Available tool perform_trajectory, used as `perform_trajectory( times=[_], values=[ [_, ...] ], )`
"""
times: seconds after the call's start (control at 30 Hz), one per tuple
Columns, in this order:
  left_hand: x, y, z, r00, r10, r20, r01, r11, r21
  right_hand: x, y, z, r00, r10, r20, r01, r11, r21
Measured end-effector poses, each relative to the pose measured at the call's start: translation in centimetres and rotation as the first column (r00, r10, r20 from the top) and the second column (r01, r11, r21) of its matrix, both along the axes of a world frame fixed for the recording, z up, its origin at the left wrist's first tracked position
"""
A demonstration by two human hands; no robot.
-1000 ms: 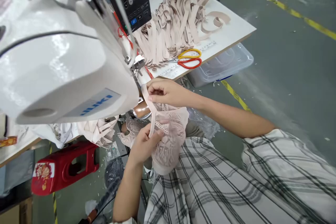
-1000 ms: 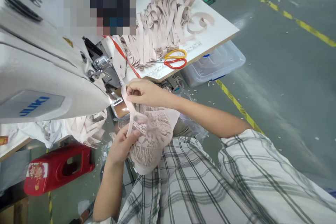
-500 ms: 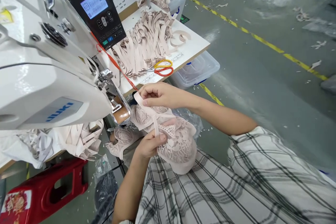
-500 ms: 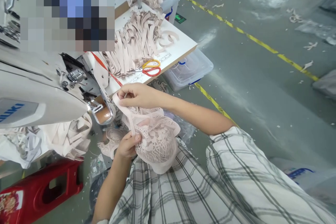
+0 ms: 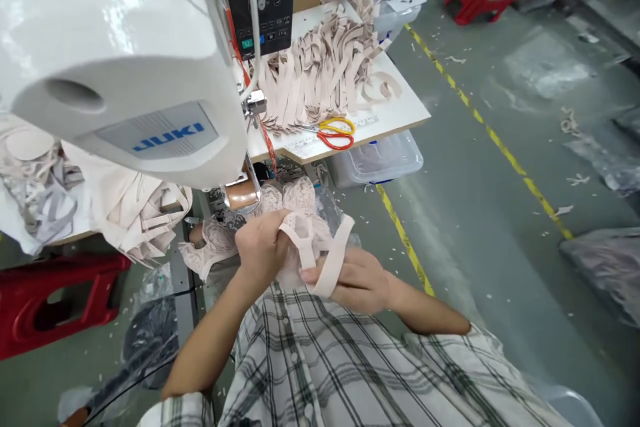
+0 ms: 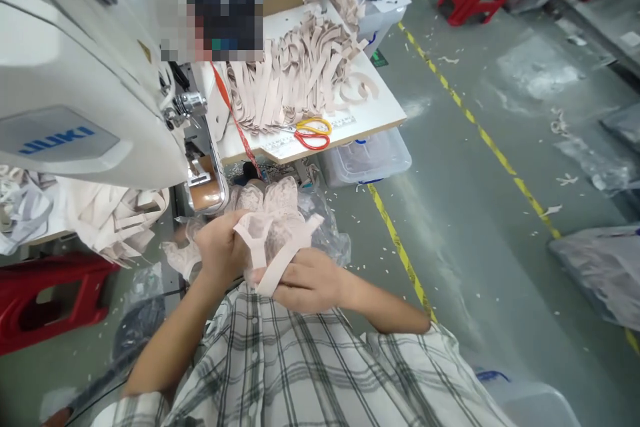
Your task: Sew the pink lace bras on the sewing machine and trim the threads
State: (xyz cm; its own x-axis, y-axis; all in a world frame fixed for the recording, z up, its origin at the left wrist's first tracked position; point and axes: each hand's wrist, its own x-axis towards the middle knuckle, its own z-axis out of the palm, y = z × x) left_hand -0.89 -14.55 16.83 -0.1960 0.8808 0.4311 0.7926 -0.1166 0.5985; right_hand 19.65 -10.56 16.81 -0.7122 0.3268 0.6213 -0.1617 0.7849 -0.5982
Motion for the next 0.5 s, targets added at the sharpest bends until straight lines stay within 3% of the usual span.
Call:
perform_trajectory(
  times=[0.07,0.13,0.3,0.5],
  values=[
    [0.3,-0.1,-0.1,0.986,0.015,0.167,0.002,0.995,-0.105,-1.0,-0.1,-0.7,0.997,-0.010,-0.079,0.025,0.980,0.199],
    [0.5,-0.2,0.0,0.952,0.031,0.304,0.028,0.982,-0.186,-1.7,0.0,-0.7,0.994,-0.051,-0.097,0.076,0.958,0.276],
    [0.9,-0.2,0.9,0.863,-0.012,0.505,0.127,0.973,-0.194,-2.2,0.1,0.0,0.993,-0.087,-0.077,0.106,0.948,0.299],
    [0.8,0.2,1.0,0.808,0.025,0.589,0.144,0.961,-0.238,-2.3,-0.2,-0.1,0.990,-0.081,-0.113,0.104,0.970,0.218]
  ],
)
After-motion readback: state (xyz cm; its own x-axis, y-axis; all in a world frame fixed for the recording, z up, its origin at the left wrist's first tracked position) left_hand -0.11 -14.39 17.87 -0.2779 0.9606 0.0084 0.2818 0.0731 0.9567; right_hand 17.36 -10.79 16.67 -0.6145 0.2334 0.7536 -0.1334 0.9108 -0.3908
